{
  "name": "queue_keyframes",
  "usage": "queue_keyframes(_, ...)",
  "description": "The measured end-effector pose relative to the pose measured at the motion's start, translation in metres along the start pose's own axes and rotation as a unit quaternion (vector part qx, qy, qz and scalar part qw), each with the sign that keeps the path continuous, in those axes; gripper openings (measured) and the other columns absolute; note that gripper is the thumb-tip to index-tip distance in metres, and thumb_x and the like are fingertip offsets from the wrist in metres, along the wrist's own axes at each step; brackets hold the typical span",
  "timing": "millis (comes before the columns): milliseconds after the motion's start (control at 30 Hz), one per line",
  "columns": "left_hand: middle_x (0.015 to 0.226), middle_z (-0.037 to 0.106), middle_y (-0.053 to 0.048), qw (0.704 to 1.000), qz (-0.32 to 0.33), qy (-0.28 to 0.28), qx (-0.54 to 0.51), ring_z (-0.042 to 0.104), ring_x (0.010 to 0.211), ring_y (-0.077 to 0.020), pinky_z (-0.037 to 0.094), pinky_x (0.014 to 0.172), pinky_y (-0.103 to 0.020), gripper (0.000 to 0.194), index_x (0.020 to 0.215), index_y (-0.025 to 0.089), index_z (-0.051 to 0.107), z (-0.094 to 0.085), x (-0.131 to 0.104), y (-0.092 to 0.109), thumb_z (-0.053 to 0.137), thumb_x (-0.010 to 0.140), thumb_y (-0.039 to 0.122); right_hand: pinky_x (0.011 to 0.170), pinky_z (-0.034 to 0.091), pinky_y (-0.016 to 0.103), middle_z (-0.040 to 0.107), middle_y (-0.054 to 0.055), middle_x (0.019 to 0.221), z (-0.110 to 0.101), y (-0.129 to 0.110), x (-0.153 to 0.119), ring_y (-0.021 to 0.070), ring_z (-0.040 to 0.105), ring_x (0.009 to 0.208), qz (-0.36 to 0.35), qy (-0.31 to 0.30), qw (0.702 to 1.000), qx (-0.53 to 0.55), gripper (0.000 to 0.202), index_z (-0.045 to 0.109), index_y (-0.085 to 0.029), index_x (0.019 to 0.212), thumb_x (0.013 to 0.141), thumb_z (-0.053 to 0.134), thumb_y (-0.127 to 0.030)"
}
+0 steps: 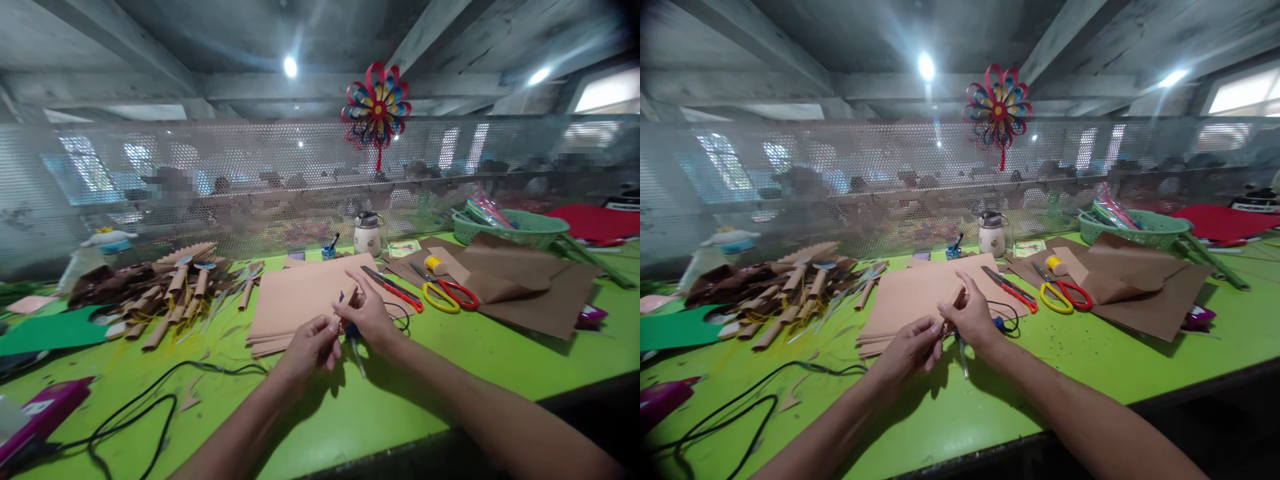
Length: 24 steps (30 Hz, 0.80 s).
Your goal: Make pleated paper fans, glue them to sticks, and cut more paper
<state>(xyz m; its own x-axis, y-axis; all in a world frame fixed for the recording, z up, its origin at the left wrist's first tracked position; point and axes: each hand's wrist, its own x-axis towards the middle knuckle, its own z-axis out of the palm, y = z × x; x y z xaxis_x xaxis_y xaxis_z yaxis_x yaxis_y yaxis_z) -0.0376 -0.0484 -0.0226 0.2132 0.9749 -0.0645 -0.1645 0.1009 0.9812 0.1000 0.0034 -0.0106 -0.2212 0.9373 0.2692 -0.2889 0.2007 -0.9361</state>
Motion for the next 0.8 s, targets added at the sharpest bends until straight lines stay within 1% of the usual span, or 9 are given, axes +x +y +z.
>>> queue_keyframes(67, 0.057, 0.062, 0.0, 1.0, -0.008, -0.011, -0.007, 0.047, 0.038, -0.004, 0.024, 0.039, -0.014, 0.031, 0.08, 0.016, 0.053, 0.0, -0.001, 0.001, 0.067, 0.082, 0.043, 0.047, 0.05, 0.027, 0.059, -0.008, 0.057, -0.004, -0.003, 0.003, 0.013, 0.056, 0.043, 0.006, -0.002, 1.0, -0.005, 0.087, 0.034, -0.014, 0.143, 0.068, 0.075, -0.033)
queue_keyframes(200, 0.061, 0.064, -0.001, 0.999, -0.017, -0.033, -0.012, 0.051, 0.039, -0.0052, 0.027, 0.038, -0.014, 0.029, 0.083, 0.016, 0.055, 0.0, -0.003, 0.004, 0.068, 0.082, 0.041, 0.041, 0.05, 0.028, 0.058, -0.006, 0.046, -0.01, -0.005, 0.008, 0.0162, 0.057, 0.037, 0.028, -0.003, 0.999, -0.021, 0.073, 0.041, -0.01, 0.138, 0.076, 0.066, -0.04)
queue_keyframes(367, 0.063, 0.066, -0.003, 0.998, -0.026, -0.059, -0.012, 0.054, 0.04, -0.0073, 0.03, 0.036, -0.015, 0.027, 0.084, 0.015, 0.056, 0.001, -0.004, 0.005, 0.069, 0.08, 0.039, 0.034, 0.043, 0.025, 0.056, -0.005, 0.044, -0.013, -0.003, 0.014, 0.0146, 0.052, 0.031, 0.06, 0.019, 0.998, -0.011, 0.056, 0.051, -0.012, 0.13, 0.083, 0.057, -0.041)
queue_keyframes(467, 0.06, 0.066, -0.004, 0.998, -0.035, -0.047, -0.003, 0.054, 0.04, -0.008, 0.033, 0.037, -0.016, 0.025, 0.082, 0.015, 0.056, 0.002, -0.005, 0.006, 0.067, 0.081, 0.037, 0.034, 0.043, 0.025, 0.056, -0.004, 0.045, -0.014, -0.001, 0.016, 0.0149, 0.053, 0.032, 0.082, 0.021, 0.996, -0.019, 0.05, 0.055, -0.012, 0.126, 0.084, 0.055, -0.041)
queue_keyframes(533, 0.06, 0.066, -0.005, 0.999, -0.03, -0.034, 0.01, 0.057, 0.044, -0.0101, 0.04, 0.042, -0.018, 0.023, 0.08, 0.015, 0.056, 0.003, -0.006, 0.007, 0.065, 0.084, 0.035, 0.036, 0.044, 0.025, 0.056, -0.004, 0.044, -0.014, 0.0, 0.016, 0.0154, 0.054, 0.034, 0.083, 0.02, 0.996, -0.027, 0.049, 0.056, -0.011, 0.123, 0.084, 0.056, -0.041)
queue_keyframes(633, 0.066, 0.069, -0.009, 0.998, -0.029, -0.041, 0.027, 0.065, 0.054, -0.0149, 0.048, 0.053, -0.023, 0.026, 0.079, 0.014, 0.055, 0.004, -0.006, 0.008, 0.061, 0.086, 0.038, 0.038, 0.045, 0.026, 0.056, -0.003, 0.043, -0.011, 0.0, 0.013, 0.0159, 0.054, 0.035, 0.075, 0.019, 0.996, -0.043, 0.049, 0.056, -0.011, 0.122, 0.085, 0.057, -0.042)
queue_keyframes(733, 0.068, 0.069, -0.01, 0.998, -0.032, -0.045, 0.035, 0.066, 0.056, -0.0153, 0.048, 0.053, -0.023, 0.031, 0.079, 0.014, 0.055, 0.005, -0.004, 0.008, 0.06, 0.087, 0.043, 0.04, 0.044, 0.026, 0.056, -0.004, 0.042, -0.007, 0.0, 0.006, 0.0156, 0.052, 0.036, 0.047, 0.007, 0.996, -0.076, 0.051, 0.054, -0.011, 0.125, 0.087, 0.054, -0.045)
queue_keyframes(800, 0.063, 0.067, -0.008, 0.999, -0.025, -0.034, 0.034, 0.063, 0.05, -0.013, 0.044, 0.048, -0.02, 0.032, 0.078, 0.014, 0.055, 0.003, -0.001, 0.006, 0.061, 0.086, 0.044, 0.046, 0.047, 0.028, 0.059, -0.004, 0.049, -0.004, 0.002, 0.001, 0.0156, 0.056, 0.043, 0.021, -0.004, 0.996, -0.09, 0.058, 0.049, -0.012, 0.13, 0.084, 0.059, -0.045)
